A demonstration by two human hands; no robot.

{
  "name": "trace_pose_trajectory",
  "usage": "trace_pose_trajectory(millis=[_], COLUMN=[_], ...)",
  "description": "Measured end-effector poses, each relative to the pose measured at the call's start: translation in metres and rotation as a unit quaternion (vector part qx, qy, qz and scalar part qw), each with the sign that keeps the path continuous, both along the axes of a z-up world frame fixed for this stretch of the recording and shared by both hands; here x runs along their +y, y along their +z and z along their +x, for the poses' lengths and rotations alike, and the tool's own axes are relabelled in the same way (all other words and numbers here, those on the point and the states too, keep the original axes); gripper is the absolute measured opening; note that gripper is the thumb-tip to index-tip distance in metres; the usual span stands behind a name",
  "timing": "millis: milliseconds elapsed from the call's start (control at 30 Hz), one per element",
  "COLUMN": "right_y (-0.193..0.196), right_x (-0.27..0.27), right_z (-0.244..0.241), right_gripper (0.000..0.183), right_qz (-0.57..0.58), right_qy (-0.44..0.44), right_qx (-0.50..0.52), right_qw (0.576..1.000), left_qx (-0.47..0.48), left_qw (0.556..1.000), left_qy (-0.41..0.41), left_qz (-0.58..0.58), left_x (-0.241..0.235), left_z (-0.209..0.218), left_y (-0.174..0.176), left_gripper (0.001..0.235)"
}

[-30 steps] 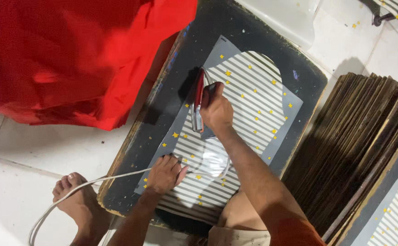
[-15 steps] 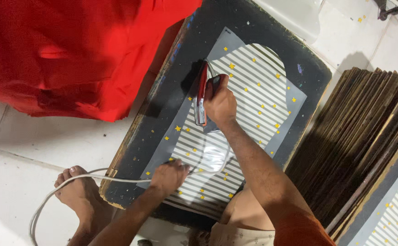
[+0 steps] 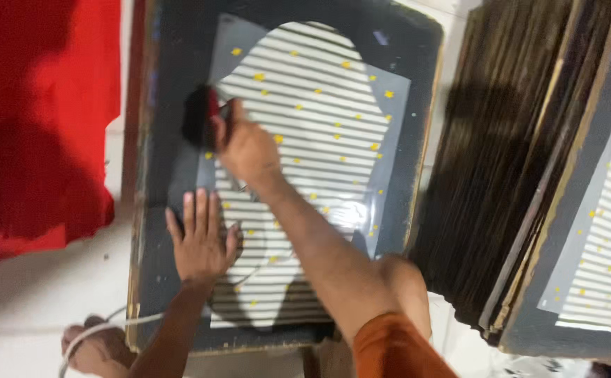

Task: The person irons a striped shirt with yellow stars that is laid out on a flat board. They use an electric iron to press the fabric, moving it back and forth across the shirt. The person also adjusts the shirt and the board during the process.

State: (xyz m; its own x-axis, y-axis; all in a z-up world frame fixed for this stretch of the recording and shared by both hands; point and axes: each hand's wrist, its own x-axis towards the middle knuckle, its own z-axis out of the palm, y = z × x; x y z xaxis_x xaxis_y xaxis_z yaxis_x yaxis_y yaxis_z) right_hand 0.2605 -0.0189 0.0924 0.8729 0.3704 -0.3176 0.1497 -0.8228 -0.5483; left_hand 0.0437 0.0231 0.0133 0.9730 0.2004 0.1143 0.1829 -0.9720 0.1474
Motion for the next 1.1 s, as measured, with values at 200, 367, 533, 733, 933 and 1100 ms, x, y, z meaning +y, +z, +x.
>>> trace_pose_trajectory(millis=[200, 367, 533, 733, 933, 1100], right_y=[-0.017, -0.001, -0.007, -0.01, -0.012, -0.017], right_x=[-0.014, -0.039, -0.105, -0.112, -0.111, -0.117], right_z=[0.005, -0.006, -0.022, -0.019, -0.021, -0.023], right_gripper=[0.045, 0.044, 0.04, 0.038, 0.035, 0.037], right_qz=[0.081, 0.051, 0.043, -0.039, -0.034, 0.024], right_qy=[0.01, 0.017, -0.002, 0.021, 0.008, -0.005], right_qx=[0.036, 0.023, -0.029, 0.002, 0.009, -0.02], right_qw=[0.996, 0.998, 0.999, 0.999, 0.999, 1.0], left_qx=[-0.031, 0.0, 0.01, -0.006, -0.03, 0.022], left_qw=[1.0, 1.0, 1.0, 0.99, 0.994, 0.999], left_qy=[0.005, 0.005, 0.014, 0.034, 0.038, -0.034], left_qz=[0.002, -0.019, -0.014, -0.137, -0.098, 0.024], left_x=[-0.008, -0.007, -0.009, -0.002, -0.006, -0.018], left_z=[-0.002, -0.005, -0.004, -0.001, 0.018, 0.025], left_y=[-0.016, -0.022, -0.018, -0.003, -0.012, -0.017], left_gripper=[0.071, 0.074, 0.075, 0.062, 0.06, 0.074])
